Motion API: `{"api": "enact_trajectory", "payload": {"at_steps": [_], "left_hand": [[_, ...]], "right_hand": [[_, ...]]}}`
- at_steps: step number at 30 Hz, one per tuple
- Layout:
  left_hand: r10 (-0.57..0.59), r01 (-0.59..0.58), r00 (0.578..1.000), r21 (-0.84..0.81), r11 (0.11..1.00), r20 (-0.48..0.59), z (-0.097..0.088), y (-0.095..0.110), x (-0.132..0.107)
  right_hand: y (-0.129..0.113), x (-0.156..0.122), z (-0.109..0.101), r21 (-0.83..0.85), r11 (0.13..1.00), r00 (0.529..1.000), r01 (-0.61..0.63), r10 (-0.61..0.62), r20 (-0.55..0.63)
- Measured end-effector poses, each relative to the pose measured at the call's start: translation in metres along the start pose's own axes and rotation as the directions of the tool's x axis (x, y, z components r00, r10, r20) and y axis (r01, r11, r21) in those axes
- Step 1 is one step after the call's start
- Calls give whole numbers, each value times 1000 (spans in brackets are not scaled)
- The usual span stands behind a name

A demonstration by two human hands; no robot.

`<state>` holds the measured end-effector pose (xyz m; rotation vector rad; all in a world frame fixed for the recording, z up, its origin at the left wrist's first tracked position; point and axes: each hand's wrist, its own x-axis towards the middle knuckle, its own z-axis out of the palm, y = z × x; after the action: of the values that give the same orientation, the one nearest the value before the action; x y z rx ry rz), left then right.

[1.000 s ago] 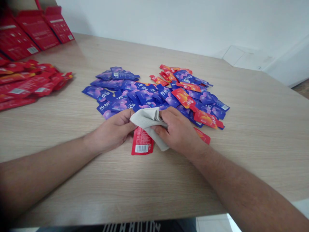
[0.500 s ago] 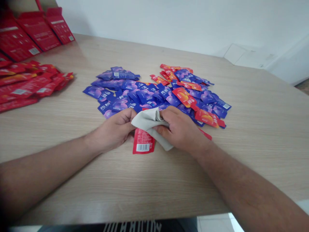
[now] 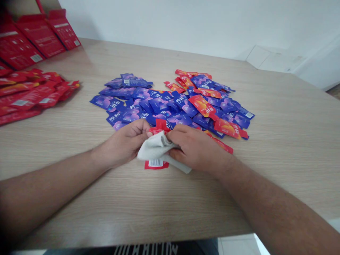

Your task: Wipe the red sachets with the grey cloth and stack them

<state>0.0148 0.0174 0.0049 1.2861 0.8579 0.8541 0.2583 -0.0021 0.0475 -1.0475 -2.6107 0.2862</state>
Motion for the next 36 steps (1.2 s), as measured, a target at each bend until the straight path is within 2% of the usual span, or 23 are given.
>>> {"api": "enact_trajectory", "payload": {"at_steps": [3,5,8,10,11,12,14,16,18,21,23,24,25,27,29,30,31,33,35,36], "left_hand": [[-24,24,1000,-17,1000,8,0,-1,1],[-19,19,1000,-28,999,6,-1,-1,1],[10,-10,1000,-13,1000,-7,-2,0,1],[18,-18,1000,13,1000,-3,-2,0,0],[18,-18,1000,26,1000,1,-3,1,0],[20,-20,1000,34,999,2,-3,1,0],[21,-20,1000,36,999,-5,-2,0,0],[10,-9,1000,17,1000,-17,-2,-1,0],[-1,1,1000,-2,1000,-13,-2,-2,1],[10,-10,1000,4,1000,-6,-2,-1,0],[15,-15,1000,15,1000,-2,-2,-1,0],[16,-17,1000,21,1000,2,-2,0,0],[19,-19,1000,22,1000,6,-2,0,0],[18,-18,1000,12,1000,5,-2,-1,0],[5,-5,1000,-12,1000,-8,-2,-1,0],[-1,0,1000,-21,1000,-15,-1,-2,0],[-5,4,1000,-23,1000,-19,-1,-2,0],[-5,5,1000,-17,1000,-15,-1,-1,-1],[-9,9,1000,-18,1000,4,-1,-1,-1],[-11,11,1000,-20,1000,10,-1,0,-1]], "right_hand": [[9,4,3,-30,993,974,-114,106,-199],[5,4,6,-23,993,972,-116,109,-207],[-10,2,6,19,1000,1000,25,-25,0],[-18,-1,4,24,993,985,112,-114,132],[-19,-2,3,6,992,981,124,-123,151],[-18,-2,3,-23,994,986,106,-103,128],[-11,-2,2,-68,997,1000,19,-19,-1],[-3,-1,3,-72,995,990,-68,59,-128],[-2,0,5,-53,994,984,-91,82,-160],[-12,0,6,-7,1000,1000,14,-14,15],[-19,-1,5,14,995,985,96,-97,145],[-21,-2,4,2,994,980,110,-109,166],[-20,-3,3,-25,995,985,97,-92,148],[-14,-3,2,-80,997,1000,8,-6,26],[-8,-2,2,-89,993,992,-83,74,-98],[-7,-1,2,-78,992,989,-96,86,-117],[-7,-1,3,-64,995,993,-81,75,-96],[-12,-1,5,-29,1000,999,8,-7,34],[-18,-2,5,6,995,980,96,-95,173],[-19,-2,4,9,994,973,111,-111,204]]}}
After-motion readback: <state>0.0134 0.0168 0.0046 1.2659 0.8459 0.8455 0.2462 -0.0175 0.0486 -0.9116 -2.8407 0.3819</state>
